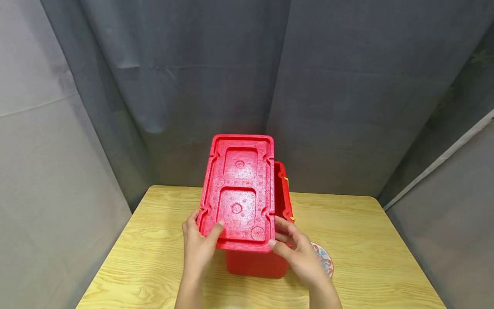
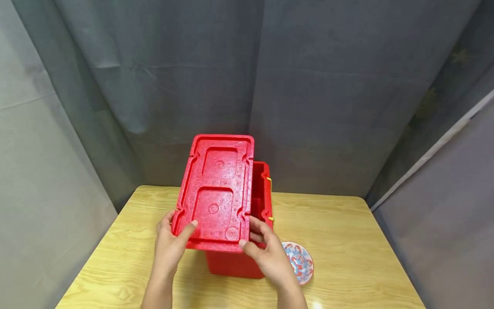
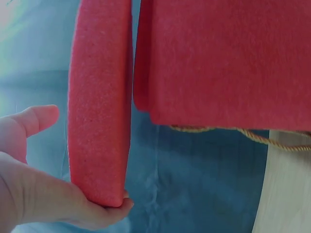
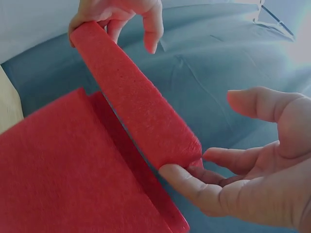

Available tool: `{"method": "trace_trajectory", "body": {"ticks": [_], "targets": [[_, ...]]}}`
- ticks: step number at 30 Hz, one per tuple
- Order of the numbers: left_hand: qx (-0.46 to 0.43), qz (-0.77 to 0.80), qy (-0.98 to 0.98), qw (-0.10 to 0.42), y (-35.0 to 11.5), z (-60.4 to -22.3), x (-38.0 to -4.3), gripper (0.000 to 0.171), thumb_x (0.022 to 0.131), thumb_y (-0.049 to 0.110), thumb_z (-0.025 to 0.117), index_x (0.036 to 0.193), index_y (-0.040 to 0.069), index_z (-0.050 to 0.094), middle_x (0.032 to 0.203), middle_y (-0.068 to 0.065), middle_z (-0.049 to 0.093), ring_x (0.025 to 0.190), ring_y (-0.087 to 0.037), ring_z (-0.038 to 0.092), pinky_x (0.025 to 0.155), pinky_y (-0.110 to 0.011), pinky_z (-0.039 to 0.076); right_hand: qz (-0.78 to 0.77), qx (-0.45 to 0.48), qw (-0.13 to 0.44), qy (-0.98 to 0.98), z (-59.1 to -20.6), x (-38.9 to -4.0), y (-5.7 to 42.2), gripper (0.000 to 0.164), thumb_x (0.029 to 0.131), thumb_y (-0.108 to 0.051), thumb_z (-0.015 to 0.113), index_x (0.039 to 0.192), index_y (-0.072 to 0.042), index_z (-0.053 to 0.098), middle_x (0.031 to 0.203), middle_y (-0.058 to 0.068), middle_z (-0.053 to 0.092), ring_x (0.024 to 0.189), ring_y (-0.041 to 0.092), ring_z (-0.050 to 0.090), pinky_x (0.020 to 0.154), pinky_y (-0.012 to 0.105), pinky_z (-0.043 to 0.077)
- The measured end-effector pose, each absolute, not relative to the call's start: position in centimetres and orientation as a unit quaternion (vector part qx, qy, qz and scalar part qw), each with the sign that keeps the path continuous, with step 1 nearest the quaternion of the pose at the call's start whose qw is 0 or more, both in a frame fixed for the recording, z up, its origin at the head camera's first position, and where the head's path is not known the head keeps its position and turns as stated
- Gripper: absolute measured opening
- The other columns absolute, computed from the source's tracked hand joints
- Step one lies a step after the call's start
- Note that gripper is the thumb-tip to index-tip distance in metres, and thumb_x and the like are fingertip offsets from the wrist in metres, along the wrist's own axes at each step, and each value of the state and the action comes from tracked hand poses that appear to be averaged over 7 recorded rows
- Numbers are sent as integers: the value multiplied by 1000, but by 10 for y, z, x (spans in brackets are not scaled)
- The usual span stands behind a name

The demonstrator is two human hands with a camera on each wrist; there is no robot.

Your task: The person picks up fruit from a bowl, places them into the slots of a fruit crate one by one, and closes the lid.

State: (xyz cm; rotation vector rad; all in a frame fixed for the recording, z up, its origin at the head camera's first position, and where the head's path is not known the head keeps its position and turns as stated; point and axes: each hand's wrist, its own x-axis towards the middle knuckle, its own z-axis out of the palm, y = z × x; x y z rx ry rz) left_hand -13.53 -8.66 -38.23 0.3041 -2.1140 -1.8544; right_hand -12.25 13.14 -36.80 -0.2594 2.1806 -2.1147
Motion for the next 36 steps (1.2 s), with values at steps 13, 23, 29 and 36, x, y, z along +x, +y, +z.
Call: {"method": "trace_trajectory", "body": {"ticks": [13, 23, 29, 36], "targets": [[118, -673, -722, 110, -96, -373, -135, 70, 80, 19, 71, 135, -5, 35, 132, -17, 34, 116, -31, 43, 98, -45, 36, -627, -51, 79, 773, -350, -131, 126, 62, 86, -6, 63, 140, 2, 34, 126, 17, 44, 101, 31, 51, 77, 33, 51], [107, -696, -706, 68, -110, -367, -142, 61, 82, 18, 69, 132, -1, 39, 128, -13, 41, 115, -28, 42, 91, -42, 43, -623, -37, 99, 775, -342, -143, 124, 57, 88, -10, 61, 138, 2, 35, 127, 19, 43, 105, 35, 50, 76, 40, 52], [104, -676, -726, 74, -111, -361, -146, 62, 81, 21, 70, 133, 5, 40, 127, -9, 43, 113, -27, 42, 85, -41, 47, -628, -24, 82, 774, -339, -150, 119, 56, 90, -10, 59, 139, 0, 36, 131, 17, 43, 112, 34, 47, 83, 42, 50], [74, -666, -738, 83, -118, -356, -153, 65, 80, 21, 71, 134, 6, 39, 127, -8, 44, 110, -27, 46, 84, -42, 47, -637, -16, 49, 769, -337, -159, 112, 55, 90, -9, 58, 140, -1, 36, 133, 15, 45, 117, 29, 44, 84, 31, 49]]}}
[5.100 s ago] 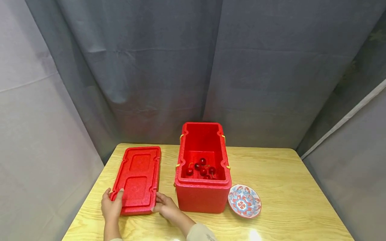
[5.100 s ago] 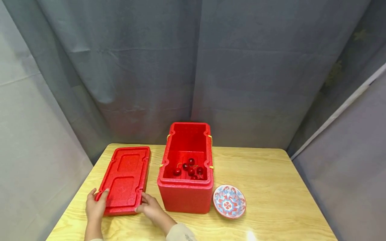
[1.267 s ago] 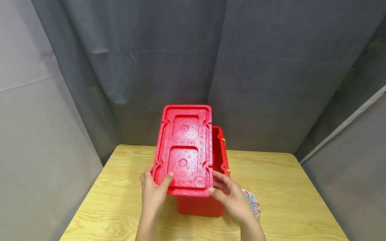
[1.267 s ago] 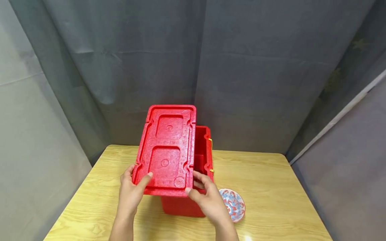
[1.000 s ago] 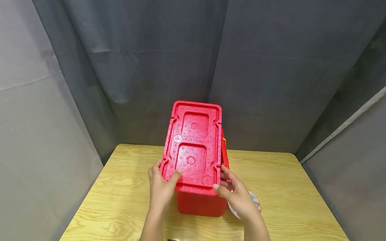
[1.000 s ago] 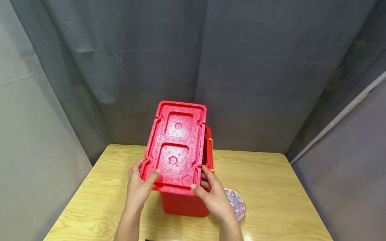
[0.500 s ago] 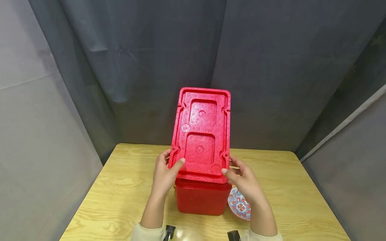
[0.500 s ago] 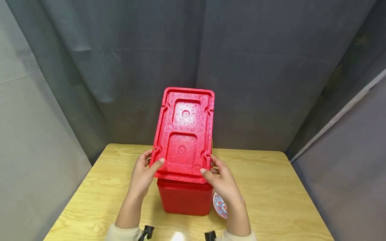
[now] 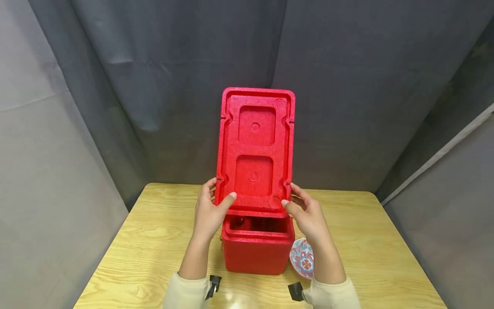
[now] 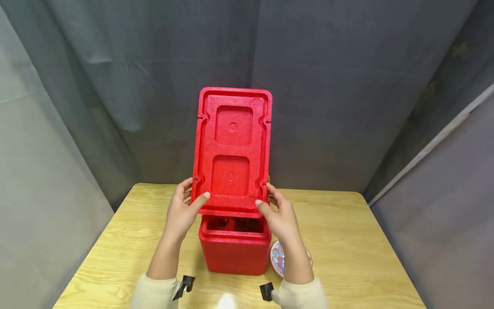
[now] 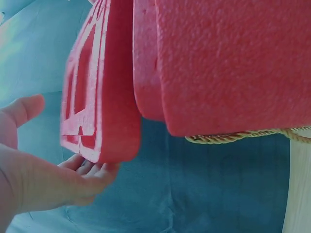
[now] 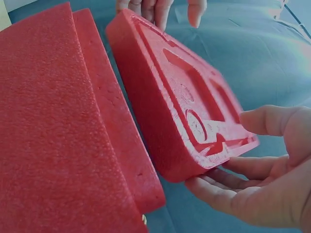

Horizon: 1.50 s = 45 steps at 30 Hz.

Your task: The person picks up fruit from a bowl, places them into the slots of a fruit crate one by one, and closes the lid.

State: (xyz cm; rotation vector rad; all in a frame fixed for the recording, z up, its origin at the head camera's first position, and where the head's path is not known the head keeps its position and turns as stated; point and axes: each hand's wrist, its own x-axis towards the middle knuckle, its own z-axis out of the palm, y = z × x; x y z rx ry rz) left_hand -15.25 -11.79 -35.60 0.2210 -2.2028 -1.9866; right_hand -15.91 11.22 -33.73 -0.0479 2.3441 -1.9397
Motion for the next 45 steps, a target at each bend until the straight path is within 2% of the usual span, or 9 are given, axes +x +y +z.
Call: {"method": "trace_trajectory", "body": {"ticks": [3, 11, 16, 23, 28, 32, 36, 41, 45], "targets": [[59, -654, -748, 96, -116, -353, -153, 71, 78, 21, 72, 138, 7, 35, 129, -8, 42, 111, -27, 43, 89, -44, 42, -640, -8, 38, 768, -336, -162, 112, 54, 91, -11, 57, 141, -2, 36, 133, 13, 45, 119, 25, 43, 88, 28, 46], [45, -644, -758, 90, -112, -349, -154, 85, 77, 26, 72, 147, 25, 24, 125, -3, 38, 109, -22, 39, 80, -40, 47, -624, -11, 4, 782, -333, -167, 109, 63, 92, -17, 58, 147, -11, 27, 137, 9, 39, 122, 23, 38, 96, 43, 39], [28, -650, -753, 98, -114, -350, -160, 81, 77, 23, 72, 145, 22, 28, 123, -5, 39, 107, -24, 41, 76, -39, 49, -627, -25, -6, 778, -335, -175, 107, 60, 92, -13, 57, 145, -8, 30, 132, 12, 42, 118, 25, 40, 93, 40, 41], [17, -710, -697, 103, -117, -351, -169, 65, 81, 10, 67, 138, 17, 36, 130, -7, 38, 108, -30, 46, 81, -41, 47, -659, -30, -26, 751, -338, -183, 108, 44, 93, -9, 54, 134, -2, 42, 125, 13, 49, 112, 24, 43, 93, 38, 38], [-14, -752, -653, 88, -119, -352, -171, 61, 86, 1, 58, 140, 10, 31, 135, -10, 37, 117, -34, 41, 89, -44, 41, -691, -42, -31, 721, -339, -183, 109, 48, 94, -9, 52, 138, -3, 35, 127, 14, 44, 111, 26, 42, 91, 33, 39], [-42, -749, -654, 93, -122, -351, -172, 66, 87, -3, 52, 145, 15, 26, 135, -12, 34, 117, -36, 41, 90, -46, 40, -710, -66, -30, 701, -341, -183, 112, 54, 95, -7, 47, 145, -12, 27, 125, 18, 41, 112, 31, 42, 96, 40, 36], [-69, -743, -656, 113, -123, -351, -172, 62, 88, -4, 49, 144, 18, 32, 133, -9, 36, 116, -33, 43, 91, -44, 39, -721, -92, -45, 686, -341, -183, 117, 50, 96, -4, 41, 145, -8, 30, 126, 21, 41, 115, 32, 42, 101, 51, 30], [-89, -753, -638, 132, -122, -352, -174, 56, 88, 0, 47, 142, 14, 37, 133, -9, 40, 118, -30, 41, 91, -43, 40, -729, -105, -73, 673, -340, -184, 118, 44, 95, 0, 40, 139, 5, 35, 130, 21, 43, 115, 30, 44, 99, 38, 37], [-98, -775, -610, 134, -123, -354, -175, 50, 90, 3, 44, 140, 8, 39, 131, -13, 45, 119, -32, 41, 96, -46, 37, -739, -100, -78, 662, -341, -184, 119, 42, 95, -1, 39, 135, 10, 36, 131, 20, 43, 116, 31, 43, 96, 31, 39]]}}
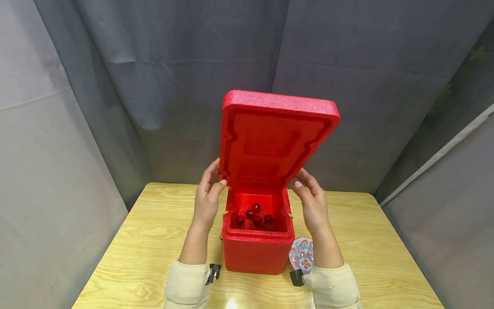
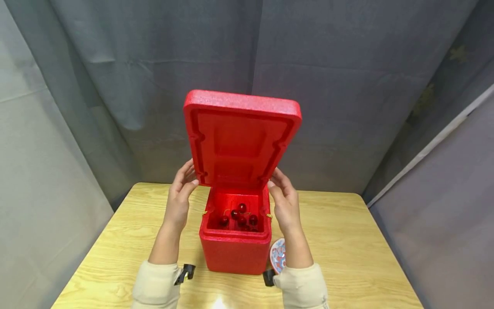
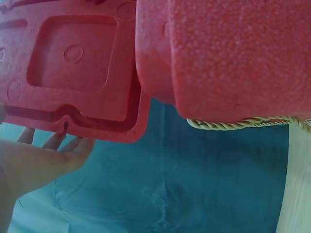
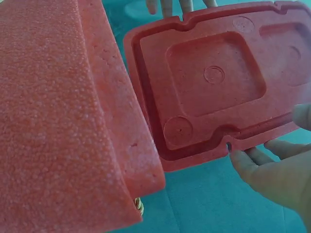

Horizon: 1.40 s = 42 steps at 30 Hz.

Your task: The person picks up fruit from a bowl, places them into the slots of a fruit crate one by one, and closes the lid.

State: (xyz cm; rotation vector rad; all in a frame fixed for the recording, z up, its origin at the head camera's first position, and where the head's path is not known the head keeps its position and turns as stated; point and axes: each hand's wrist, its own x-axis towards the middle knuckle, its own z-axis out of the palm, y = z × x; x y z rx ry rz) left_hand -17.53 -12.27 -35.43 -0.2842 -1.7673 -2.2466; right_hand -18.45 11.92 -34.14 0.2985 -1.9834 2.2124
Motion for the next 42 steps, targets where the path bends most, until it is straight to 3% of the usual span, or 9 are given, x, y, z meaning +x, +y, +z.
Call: {"method": "trace_trajectory", "body": {"ticks": [5, 11, 16, 20, 27, 37, 42], "targets": [[-89, -782, -603, 131, -125, -357, -176, 44, 91, 6, 42, 136, 3, 44, 128, -16, 49, 119, -33, 41, 100, -50, 29, 759, 97, 73, -640, -345, -187, 121, 42, 97, -5, 37, 138, 4, 36, 129, 13, 47, 120, 29, 42, 100, 32, 35], [-70, -777, -612, 126, -127, -360, -177, 43, 91, 9, 40, 133, -1, 46, 131, -14, 47, 122, -28, 38, 100, -51, 28, 788, 125, 91, -596, -351, -190, 124, 35, 97, -4, 40, 129, -7, 54, 119, 1, 59, 114, 25, 50, 95, 31, 40], [-74, -773, -620, 113, -126, -366, -180, 44, 92, 11, 39, 134, 1, 47, 130, -13, 43, 121, -31, 36, 99, -54, 28, 797, 129, 101, -582, -352, -194, 126, 32, 97, -4, 41, 123, -6, 59, 115, 3, 59, 109, 24, 51, 94, 36, 40], [-83, -781, -609, 105, -124, -370, -183, 47, 92, 11, 36, 138, 3, 39, 132, -17, 41, 123, -34, 34, 101, -52, 26, 791, 136, 95, -588, -351, -195, 127, 33, 98, -5, 39, 127, -7, 54, 119, 3, 58, 113, 24, 49, 96, 37, 38], [-69, -799, -589, 97, -124, -371, -185, 51, 92, 17, 34, 138, -5, 33, 137, -21, 37, 127, -32, 32, 104, -49, 23, 795, 117, 84, -589, -354, -197, 126, 27, 98, -7, 40, 106, -18, 63, 109, -1, 60, 110, 22, 49, 95, 41, 37], [-64, -818, -566, 78, -120, -371, -185, 47, 95, 22, 32, 130, -8, 39, 133, -20, 44, 126, -28, 39, 104, -45, 26, 799, 110, 95, -584, -353, -193, 128, 29, 98, -8, 36, 106, -19, 62, 100, 1, 59, 100, 19, 52, 93, 40, 38], [-62, -824, -559, 74, -120, -372, -184, 45, 96, 25, 35, 127, -7, 40, 121, -14, 51, 109, -21, 53, 94, -37, 38, 816, 119, 89, -559, -354, -189, 131, 26, 99, -10, 39, 108, -15, 63, 99, 0, 63, 92, 15, 58, 86, 31, 46]]}}
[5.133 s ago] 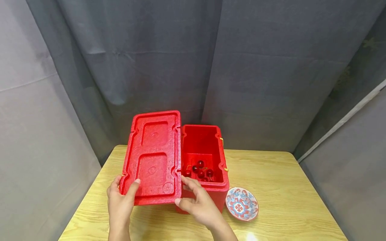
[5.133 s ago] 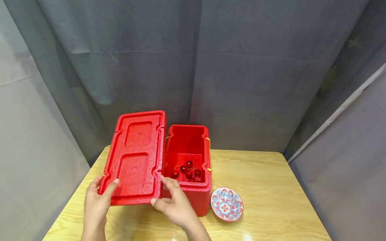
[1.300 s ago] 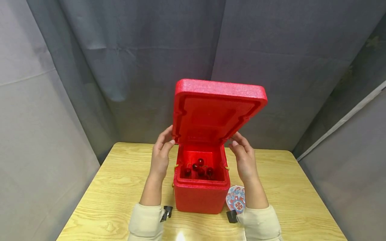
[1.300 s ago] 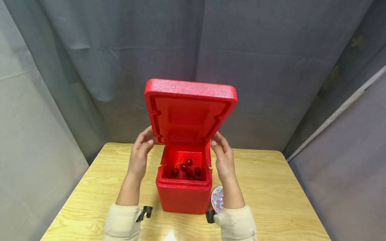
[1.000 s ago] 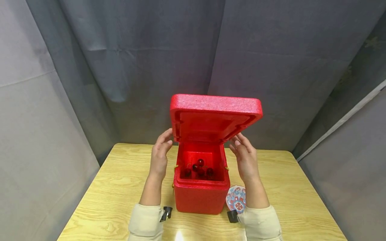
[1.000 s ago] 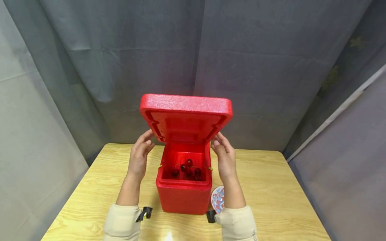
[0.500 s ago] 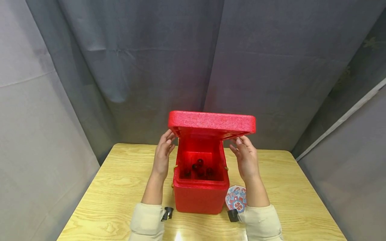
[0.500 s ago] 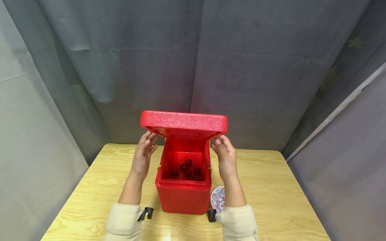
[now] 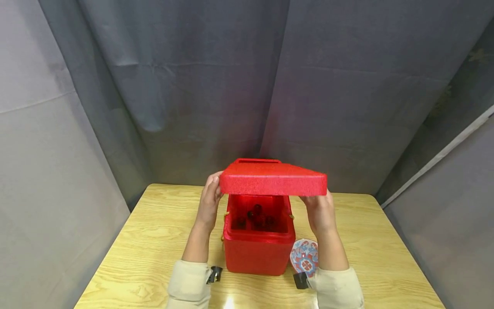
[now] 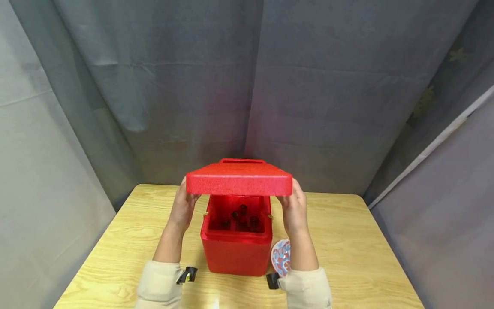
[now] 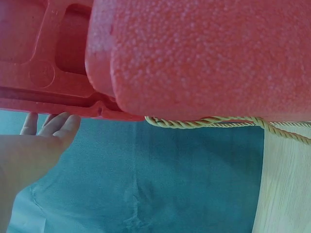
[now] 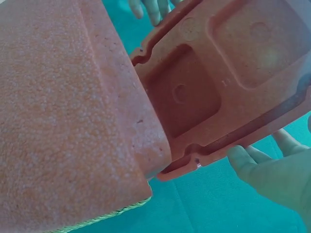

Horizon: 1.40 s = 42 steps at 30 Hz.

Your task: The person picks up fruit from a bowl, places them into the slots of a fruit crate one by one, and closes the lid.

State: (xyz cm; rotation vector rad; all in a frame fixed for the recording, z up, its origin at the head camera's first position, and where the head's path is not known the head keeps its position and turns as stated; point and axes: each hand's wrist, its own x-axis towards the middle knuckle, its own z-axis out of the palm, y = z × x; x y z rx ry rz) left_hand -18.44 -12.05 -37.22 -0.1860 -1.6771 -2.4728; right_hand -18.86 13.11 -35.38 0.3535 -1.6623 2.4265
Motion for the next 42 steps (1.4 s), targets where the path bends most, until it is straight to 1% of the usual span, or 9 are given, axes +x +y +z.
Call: {"method": "trace_trajectory", "body": {"ticks": [5, 14, 17, 21, 26, 31, 36, 39, 42], "targets": [[-51, -822, -563, 73, -121, -372, -184, 45, 94, 25, 42, 126, -6, 40, 115, -11, 51, 97, -18, 55, 81, -30, 46, 812, 104, 74, -569, -354, -183, 134, 24, 99, -13, 42, 119, -5, 52, 101, 6, 61, 81, 16, 65, 69, 27, 53], [-49, -814, -573, 81, -123, -380, -184, 37, 98, 18, 44, 128, -3, 46, 116, -11, 54, 98, -21, 56, 81, -31, 48, 800, 56, 69, -593, -355, -181, 137, 34, 97, -11, 47, 129, 2, 45, 110, 7, 56, 85, 15, 63, 71, 27, 53], [-50, -807, -582, 89, -123, -382, -182, 34, 98, 17, 47, 127, -1, 49, 114, -11, 54, 98, -21, 56, 80, -30, 49, 784, 100, 67, -609, -356, -177, 141, 38, 97, -13, 45, 133, 0, 42, 119, 12, 52, 91, 18, 61, 73, 28, 53], [-46, -796, -596, 96, -124, -383, -178, 30, 97, 13, 47, 124, 0, 54, 113, -13, 56, 98, -21, 56, 80, -30, 49, 755, 228, 48, -613, -356, -172, 146, 48, 94, -15, 38, 140, -2, 34, 132, 20, 42, 106, 23, 55, 79, 31, 51], [-77, -781, -614, 83, -126, -382, -171, 35, 99, 19, 41, 127, 2, 52, 121, -14, 53, 107, -23, 52, 87, -33, 46, 723, 330, -8, -607, -357, -169, 149, 68, 91, -30, 53, 145, -1, 23, 136, 18, 35, 114, 26, 46, 84, 32, 49], [-168, -753, -633, 65, -133, -384, -166, 47, 98, 31, 38, 133, 2, 46, 133, -15, 44, 121, -27, 40, 98, -43, 35, 706, 326, -44, -628, -362, -167, 155, 71, 84, -20, 63, 140, 4, 26, 132, 17, 38, 108, 27, 50, 79, 37, 52], [-233, -738, -633, 10, -139, -392, -162, 73, 84, 49, 60, 138, 4, 39, 144, -17, 28, 133, -31, 21, 100, -49, 31, 686, 304, -24, -661, -365, -160, 160, 58, 80, -3, 58, 133, 9, 37, 142, 26, 26, 118, 26, 46, 81, 36, 51], [-225, -740, -633, -24, -140, -394, -159, 79, 75, 43, 73, 138, 6, 41, 148, -17, 19, 133, -32, 19, 96, -45, 38, 654, 292, 3, -698, -364, -155, 159, 51, 78, 4, 55, 128, 8, 45, 144, 29, 24, 128, 27, 35, 83, 31, 49], [-208, -738, -642, -24, -141, -395, -156, 68, 76, 28, 74, 134, 8, 46, 149, -17, 15, 135, -30, 16, 94, -41, 41, 609, 276, 19, -743, -364, -150, 154, 53, 77, 4, 59, 129, 2, 48, 145, 25, 25, 134, 30, 23, 86, 28, 47]]}}
